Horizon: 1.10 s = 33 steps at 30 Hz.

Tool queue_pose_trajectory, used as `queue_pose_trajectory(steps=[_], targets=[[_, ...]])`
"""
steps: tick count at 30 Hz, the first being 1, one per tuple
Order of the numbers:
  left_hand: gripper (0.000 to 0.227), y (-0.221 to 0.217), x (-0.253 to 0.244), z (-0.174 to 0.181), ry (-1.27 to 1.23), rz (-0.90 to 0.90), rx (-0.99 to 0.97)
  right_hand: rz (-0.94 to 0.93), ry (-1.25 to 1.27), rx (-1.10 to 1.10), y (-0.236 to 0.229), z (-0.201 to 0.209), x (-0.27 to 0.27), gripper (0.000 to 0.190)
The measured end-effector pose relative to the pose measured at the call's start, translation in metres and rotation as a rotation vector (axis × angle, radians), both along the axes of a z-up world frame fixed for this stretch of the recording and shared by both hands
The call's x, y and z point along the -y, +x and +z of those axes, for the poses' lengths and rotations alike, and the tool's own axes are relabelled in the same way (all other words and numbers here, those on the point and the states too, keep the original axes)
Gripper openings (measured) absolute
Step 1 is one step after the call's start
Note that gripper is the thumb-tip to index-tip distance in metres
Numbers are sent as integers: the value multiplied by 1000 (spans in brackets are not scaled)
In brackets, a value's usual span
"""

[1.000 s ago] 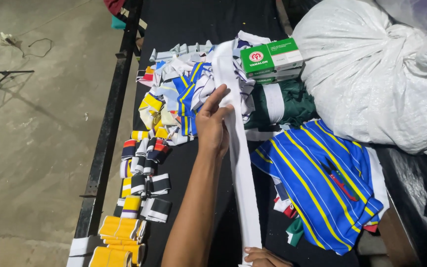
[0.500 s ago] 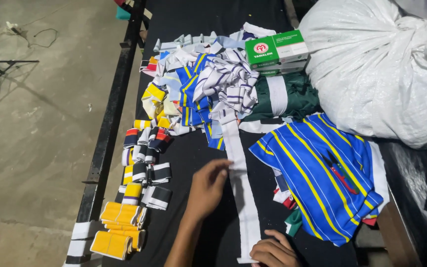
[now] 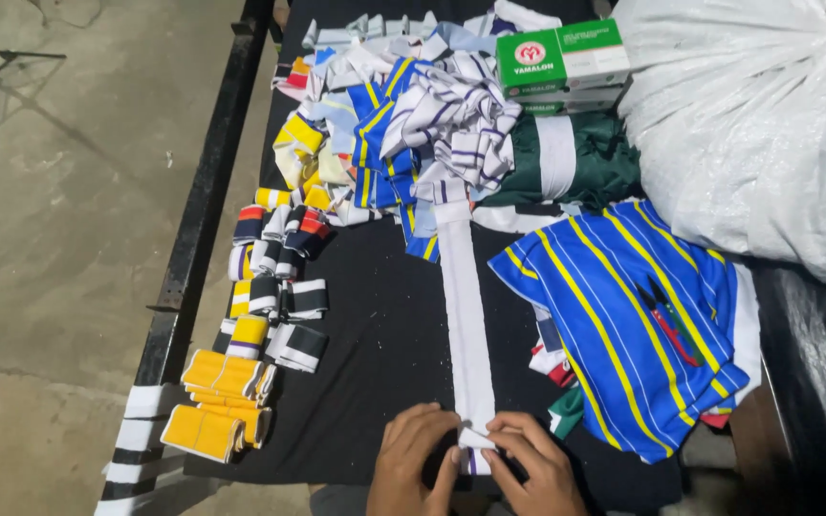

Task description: The person is sorting, folding, and bundling various fabric pieces and components on a work table in a factory setting.

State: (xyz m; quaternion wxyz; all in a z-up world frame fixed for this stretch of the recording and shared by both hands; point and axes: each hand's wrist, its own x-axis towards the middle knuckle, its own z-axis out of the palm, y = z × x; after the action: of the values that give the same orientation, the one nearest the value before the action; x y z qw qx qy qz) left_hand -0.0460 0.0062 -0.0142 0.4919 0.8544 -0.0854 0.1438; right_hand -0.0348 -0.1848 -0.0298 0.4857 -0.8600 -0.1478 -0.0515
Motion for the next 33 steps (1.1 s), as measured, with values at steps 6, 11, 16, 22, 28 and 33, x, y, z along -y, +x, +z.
queue_pose_trajectory(steps=[6, 11, 16, 22, 28, 33], targets=[[31, 3, -3, 2, 157, -136, -113, -66, -53, -107, 8, -8, 10, 31], [33, 0, 1, 2, 133, -121, -185, -61, 19, -119, 2, 1, 9, 36], [27, -1, 2, 18, 39, -87, -145, 132, -197, 63, -4, 24, 12, 22], [26, -3, 0, 11, 27, -107, -96, 281, -335, 9, 3, -6, 31, 32], [30, -5, -7, 13, 62, -226, -82, 260, -292, 122, 5, -2, 26, 21], [32, -8, -1, 0, 207, -284, -27, 279, -259, 132, 1, 3, 24, 14]])
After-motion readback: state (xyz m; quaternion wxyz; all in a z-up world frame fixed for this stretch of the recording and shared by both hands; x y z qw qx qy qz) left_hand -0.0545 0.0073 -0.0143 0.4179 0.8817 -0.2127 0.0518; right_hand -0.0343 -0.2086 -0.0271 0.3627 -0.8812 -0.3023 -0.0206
